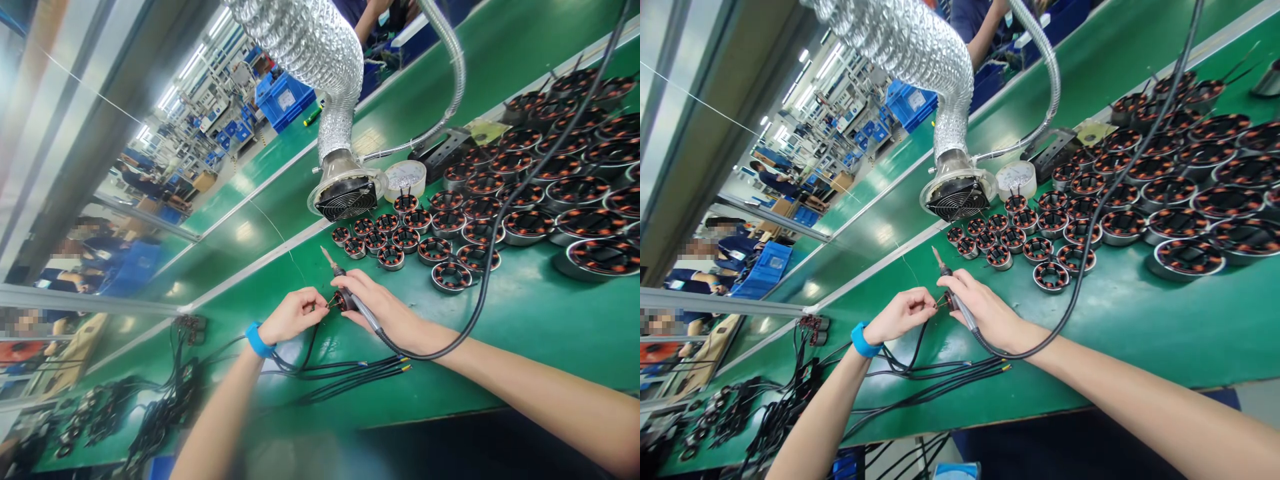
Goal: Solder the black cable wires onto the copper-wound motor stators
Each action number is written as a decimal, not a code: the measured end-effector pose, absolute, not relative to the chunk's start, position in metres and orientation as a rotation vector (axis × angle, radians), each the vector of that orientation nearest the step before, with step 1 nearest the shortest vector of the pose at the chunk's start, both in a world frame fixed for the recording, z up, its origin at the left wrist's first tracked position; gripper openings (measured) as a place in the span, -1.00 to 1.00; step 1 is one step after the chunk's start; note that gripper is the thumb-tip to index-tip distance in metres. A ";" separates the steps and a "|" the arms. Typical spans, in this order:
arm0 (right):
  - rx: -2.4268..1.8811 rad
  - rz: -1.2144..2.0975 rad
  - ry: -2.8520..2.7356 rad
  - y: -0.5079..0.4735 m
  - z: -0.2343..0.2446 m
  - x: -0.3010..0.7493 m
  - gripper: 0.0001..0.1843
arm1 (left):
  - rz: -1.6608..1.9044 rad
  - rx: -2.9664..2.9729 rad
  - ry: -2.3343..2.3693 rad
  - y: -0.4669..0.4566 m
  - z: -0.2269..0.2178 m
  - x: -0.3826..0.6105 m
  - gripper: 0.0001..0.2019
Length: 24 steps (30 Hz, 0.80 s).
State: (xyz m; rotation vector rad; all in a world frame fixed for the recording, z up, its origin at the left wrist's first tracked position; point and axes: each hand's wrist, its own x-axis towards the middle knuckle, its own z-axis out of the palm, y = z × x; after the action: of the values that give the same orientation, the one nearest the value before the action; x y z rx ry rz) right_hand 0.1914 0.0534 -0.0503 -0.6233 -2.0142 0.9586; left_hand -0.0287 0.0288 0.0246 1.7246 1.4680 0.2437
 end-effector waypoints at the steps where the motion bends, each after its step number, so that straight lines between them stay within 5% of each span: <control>1: -0.626 0.950 -2.012 0.054 -0.051 0.191 -0.41 | 0.252 1.695 1.502 0.027 0.025 -0.029 -0.71; 8: -0.618 0.939 -1.994 0.055 -0.054 0.192 -0.44 | 0.279 1.258 1.490 0.026 0.019 -0.027 -0.57; 16: -0.566 1.007 -1.875 0.055 -0.064 0.184 -0.49 | 0.772 0.963 1.466 0.019 -0.003 -0.014 -0.61; 24: -0.598 0.978 -1.853 0.057 -0.069 0.179 -0.52 | 0.836 1.001 1.575 0.019 -0.009 -0.007 -0.65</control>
State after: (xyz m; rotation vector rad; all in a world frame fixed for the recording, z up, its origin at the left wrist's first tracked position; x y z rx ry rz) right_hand 0.1788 0.0567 -0.0686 -0.5975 -1.8529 0.9780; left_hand -0.0073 0.0192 -0.0088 1.0013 1.5753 0.8355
